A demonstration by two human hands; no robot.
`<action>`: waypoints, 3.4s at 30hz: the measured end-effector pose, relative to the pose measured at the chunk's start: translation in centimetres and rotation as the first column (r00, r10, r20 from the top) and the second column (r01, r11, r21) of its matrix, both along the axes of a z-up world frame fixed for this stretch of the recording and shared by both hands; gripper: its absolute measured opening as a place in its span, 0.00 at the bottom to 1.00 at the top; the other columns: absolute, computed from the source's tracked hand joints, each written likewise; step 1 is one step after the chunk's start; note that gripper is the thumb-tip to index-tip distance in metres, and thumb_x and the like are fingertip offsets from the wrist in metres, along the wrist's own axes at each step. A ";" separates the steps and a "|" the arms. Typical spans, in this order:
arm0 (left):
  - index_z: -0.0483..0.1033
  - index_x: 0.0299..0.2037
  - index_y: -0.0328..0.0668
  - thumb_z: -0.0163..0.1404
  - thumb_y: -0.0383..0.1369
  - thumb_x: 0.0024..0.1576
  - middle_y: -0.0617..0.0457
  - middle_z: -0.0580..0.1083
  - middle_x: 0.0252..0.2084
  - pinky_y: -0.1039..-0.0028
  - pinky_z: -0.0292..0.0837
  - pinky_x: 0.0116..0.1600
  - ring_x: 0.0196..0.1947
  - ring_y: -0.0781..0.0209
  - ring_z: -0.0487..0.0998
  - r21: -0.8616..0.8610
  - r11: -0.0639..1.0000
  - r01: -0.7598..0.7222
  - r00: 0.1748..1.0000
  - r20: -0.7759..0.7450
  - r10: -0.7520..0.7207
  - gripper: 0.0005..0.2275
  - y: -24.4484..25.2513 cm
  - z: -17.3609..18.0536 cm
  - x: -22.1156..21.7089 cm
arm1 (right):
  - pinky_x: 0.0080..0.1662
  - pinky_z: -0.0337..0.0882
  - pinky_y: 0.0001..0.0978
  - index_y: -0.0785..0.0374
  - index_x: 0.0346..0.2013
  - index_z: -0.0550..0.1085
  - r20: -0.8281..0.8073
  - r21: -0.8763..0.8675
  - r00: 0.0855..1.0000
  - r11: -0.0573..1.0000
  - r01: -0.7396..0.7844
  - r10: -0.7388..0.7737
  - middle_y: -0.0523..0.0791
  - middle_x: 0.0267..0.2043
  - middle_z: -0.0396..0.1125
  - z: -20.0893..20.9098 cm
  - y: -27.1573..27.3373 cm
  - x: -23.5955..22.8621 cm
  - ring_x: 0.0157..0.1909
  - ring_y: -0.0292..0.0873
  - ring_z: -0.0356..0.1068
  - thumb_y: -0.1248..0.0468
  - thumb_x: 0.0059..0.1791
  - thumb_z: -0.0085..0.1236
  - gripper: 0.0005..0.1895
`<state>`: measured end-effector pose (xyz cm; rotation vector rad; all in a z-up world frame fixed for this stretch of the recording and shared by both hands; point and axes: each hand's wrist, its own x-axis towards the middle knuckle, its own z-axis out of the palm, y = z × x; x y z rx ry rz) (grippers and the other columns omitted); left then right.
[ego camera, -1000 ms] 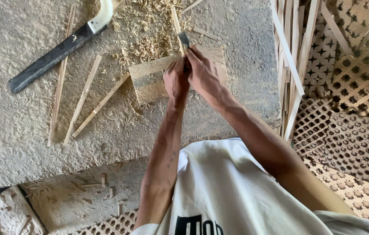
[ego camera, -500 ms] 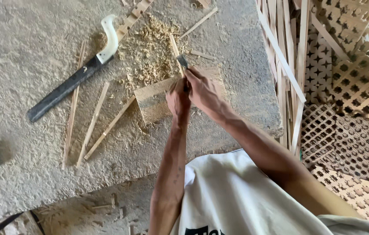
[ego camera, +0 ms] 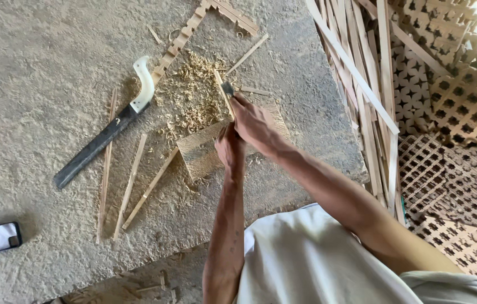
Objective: The person uses a red-handled knife to shave and shape a small wooden stick on a workbench. They repeatedly rotate the stick and remove thin shavings, producing a pile of wood shavings on the table.
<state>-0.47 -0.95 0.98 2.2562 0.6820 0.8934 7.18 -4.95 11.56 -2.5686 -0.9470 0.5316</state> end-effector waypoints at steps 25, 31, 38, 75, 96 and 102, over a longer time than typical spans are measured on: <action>0.71 0.26 0.52 0.62 0.30 0.42 0.56 0.71 0.19 0.68 0.75 0.31 0.25 0.57 0.77 0.087 0.994 -0.068 0.991 -0.108 0.078 0.10 0.1 -0.6 -0.1 | 0.26 0.74 0.34 0.63 0.57 0.72 0.042 0.197 0.998 0.978 -0.060 0.053 0.54 0.55 0.68 -1.7 -0.9 1.5 0.37 0.51 0.75 0.75 0.54 0.41 0.19; 0.70 0.22 0.53 0.58 0.35 0.55 0.57 0.68 0.16 0.74 0.72 0.26 0.20 0.60 0.75 0.091 0.993 -0.071 0.997 0.004 0.071 0.12 0.3 0.0 -0.1 | 0.43 0.77 0.39 0.54 0.69 0.63 -0.297 0.250 0.955 0.965 0.082 -0.004 0.52 0.67 0.62 -0.1 -4.2 -0.1 0.51 0.58 0.73 0.73 0.51 0.46 0.30; 0.69 0.24 0.52 0.59 0.40 0.53 0.53 0.67 0.15 0.68 0.72 0.27 0.20 0.54 0.75 0.128 0.990 -0.064 0.998 0.025 0.061 0.12 0.3 2.1 -0.1 | 0.48 0.76 0.48 0.62 0.68 0.63 -0.199 0.221 0.979 0.972 0.079 -0.035 0.59 0.67 0.60 1.8 -5.6 -2.5 0.58 0.64 0.68 0.72 0.49 0.49 0.30; 0.72 0.26 0.51 0.55 0.38 0.56 0.53 0.68 0.15 0.65 0.74 0.27 0.21 0.53 0.77 0.097 0.995 -0.026 1.000 -0.001 0.026 0.08 0.7 0.1 0.1 | 0.28 0.78 0.39 0.68 0.68 0.62 -0.041 0.121 0.998 0.991 0.057 -0.052 0.62 0.68 0.57 -0.4 -3.4 -2.2 0.46 0.64 0.75 0.75 0.51 0.39 0.28; 0.75 0.30 0.49 0.54 0.38 0.57 0.51 0.69 0.15 0.65 0.74 0.26 0.21 0.53 0.76 0.078 0.996 -0.044 0.999 -0.022 0.046 0.06 0.4 -0.6 0.0 | 0.34 0.81 0.49 0.61 0.67 0.63 -0.031 0.130 0.998 0.990 0.051 -0.047 0.58 0.69 0.57 -1.0 -4.2 -2.1 0.47 0.68 0.74 0.76 0.47 0.43 0.32; 0.73 0.29 0.53 0.54 0.39 0.59 0.56 0.71 0.16 0.71 0.75 0.27 0.22 0.59 0.77 0.124 0.992 -0.040 0.999 -0.015 0.042 0.08 0.7 -1.0 -0.1 | 0.29 0.78 0.38 0.63 0.68 0.62 -0.038 0.127 0.998 0.991 0.053 -0.049 0.56 0.69 0.58 -0.1 -2.2 -0.8 0.45 0.62 0.75 0.74 0.50 0.41 0.30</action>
